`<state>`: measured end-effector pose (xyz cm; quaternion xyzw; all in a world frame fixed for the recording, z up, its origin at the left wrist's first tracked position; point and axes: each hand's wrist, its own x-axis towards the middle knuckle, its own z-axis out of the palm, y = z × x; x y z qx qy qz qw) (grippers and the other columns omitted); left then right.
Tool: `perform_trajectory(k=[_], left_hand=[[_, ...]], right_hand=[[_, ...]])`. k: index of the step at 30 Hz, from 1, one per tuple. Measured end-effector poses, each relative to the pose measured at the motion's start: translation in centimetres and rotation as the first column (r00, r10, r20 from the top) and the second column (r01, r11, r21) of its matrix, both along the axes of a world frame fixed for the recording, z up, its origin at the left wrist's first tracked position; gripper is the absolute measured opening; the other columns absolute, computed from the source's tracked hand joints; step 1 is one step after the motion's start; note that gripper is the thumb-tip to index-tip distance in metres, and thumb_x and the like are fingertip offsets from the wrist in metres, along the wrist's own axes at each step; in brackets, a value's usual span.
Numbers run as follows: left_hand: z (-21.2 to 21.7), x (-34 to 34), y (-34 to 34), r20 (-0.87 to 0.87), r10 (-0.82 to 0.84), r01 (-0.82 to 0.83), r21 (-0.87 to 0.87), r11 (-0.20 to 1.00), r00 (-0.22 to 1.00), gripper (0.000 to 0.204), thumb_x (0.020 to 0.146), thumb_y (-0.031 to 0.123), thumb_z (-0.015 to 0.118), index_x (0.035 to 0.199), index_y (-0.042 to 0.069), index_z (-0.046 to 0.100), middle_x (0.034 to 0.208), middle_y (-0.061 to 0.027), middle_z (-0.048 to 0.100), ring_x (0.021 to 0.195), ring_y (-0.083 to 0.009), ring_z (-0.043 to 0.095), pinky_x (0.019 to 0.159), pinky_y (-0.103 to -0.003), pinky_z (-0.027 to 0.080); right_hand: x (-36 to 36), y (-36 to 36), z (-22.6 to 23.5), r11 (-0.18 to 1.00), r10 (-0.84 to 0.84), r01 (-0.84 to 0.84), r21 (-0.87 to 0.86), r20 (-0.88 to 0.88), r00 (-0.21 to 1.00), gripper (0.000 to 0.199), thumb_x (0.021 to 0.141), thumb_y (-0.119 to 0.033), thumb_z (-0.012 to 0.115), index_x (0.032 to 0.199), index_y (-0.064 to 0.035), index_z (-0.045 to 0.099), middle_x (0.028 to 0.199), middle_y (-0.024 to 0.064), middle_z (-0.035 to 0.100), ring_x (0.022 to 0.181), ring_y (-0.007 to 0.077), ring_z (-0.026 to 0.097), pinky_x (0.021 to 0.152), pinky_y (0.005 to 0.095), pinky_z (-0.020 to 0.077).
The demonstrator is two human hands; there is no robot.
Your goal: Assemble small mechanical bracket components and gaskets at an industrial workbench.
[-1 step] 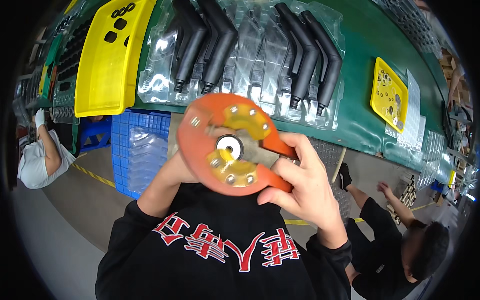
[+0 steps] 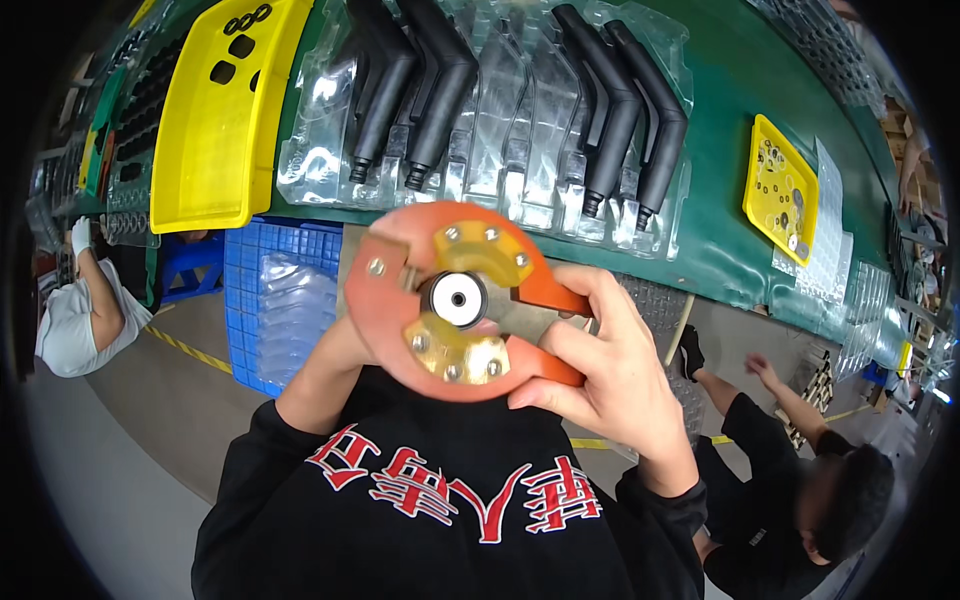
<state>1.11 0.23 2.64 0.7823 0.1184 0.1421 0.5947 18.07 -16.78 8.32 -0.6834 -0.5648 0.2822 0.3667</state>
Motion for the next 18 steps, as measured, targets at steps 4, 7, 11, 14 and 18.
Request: perform_trajectory(k=[4, 7, 11, 14, 18], left_hand=[[-0.7, -0.7, -0.6, 0.064, 0.132, -0.093, -0.421, 0.902, 0.989, 0.052, 0.067, 0.008, 0.084, 0.114, 0.002, 0.064, 0.107, -0.008, 0.071, 0.09, -0.0163, 0.067, 0.08, -0.031, 0.054], [-0.6, -1.0, -0.4, 0.059, 0.126, -0.08, -0.504, 0.86, 0.99, 0.055, 0.066, 0.008, 0.085, 0.116, 0.002, 0.064, 0.109, -0.0079, 0.071, 0.093, -0.0167, 0.066, 0.083, -0.032, 0.054], [-0.8, -1.4, 0.0, 0.06, 0.111, -0.058, -0.564, 0.824, 0.992, 0.06, 0.064, 0.007, 0.087, 0.119, 0.003, 0.063, 0.111, -0.0074, 0.07, 0.097, -0.017, 0.066, 0.087, -0.032, 0.054], [-1.2, -1.5, 0.0, 0.08, 0.088, -0.035, -0.509, 0.86, 0.993, 0.066, 0.062, 0.007, 0.089, 0.122, 0.006, 0.063, 0.111, -0.0063, 0.069, 0.099, -0.0165, 0.067, 0.091, -0.03, 0.055], [-1.1, -1.3, -0.4, 0.066, 0.119, -0.074, -0.472, 0.878, 0.991, 0.061, 0.062, 0.008, 0.089, 0.118, 0.007, 0.065, 0.11, -0.0055, 0.07, 0.097, -0.0154, 0.068, 0.09, -0.03, 0.055]], right_hand=[[0.4, 0.6, 0.7, 0.992, 0.123, -0.122, -0.018, 0.155, 0.98, 0.049, 0.076, -0.049, 0.076, 0.083, -0.0016, 0.063, 0.117, 0.0175, 0.056, 0.093, 0.0304, 0.054, 0.082, 0.0373, 0.0461], [0.7, 0.8, 0.7, 0.991, 0.133, -0.131, -0.025, 0.154, 0.979, 0.049, 0.076, -0.049, 0.076, 0.083, -0.0017, 0.064, 0.117, 0.0173, 0.056, 0.093, 0.0301, 0.054, 0.083, 0.0376, 0.0461], [0.7, 0.9, 0.8, 0.991, 0.137, -0.133, -0.032, 0.138, 0.981, 0.048, 0.076, -0.048, 0.076, 0.083, -0.0018, 0.065, 0.117, 0.0171, 0.056, 0.093, 0.0298, 0.055, 0.083, 0.038, 0.0461], [0.6, 1.0, 1.0, 0.992, 0.12, -0.117, -0.037, 0.097, 0.988, 0.048, 0.077, -0.048, 0.076, 0.081, -0.0021, 0.065, 0.117, 0.0171, 0.056, 0.093, 0.03, 0.055, 0.083, 0.0382, 0.0459], [0.5, 1.1, 1.1, 0.992, 0.125, -0.122, -0.033, 0.12, 0.985, 0.047, 0.077, -0.048, 0.076, 0.081, -0.0025, 0.065, 0.117, 0.0174, 0.056, 0.094, 0.0302, 0.055, 0.084, 0.0387, 0.0455]])
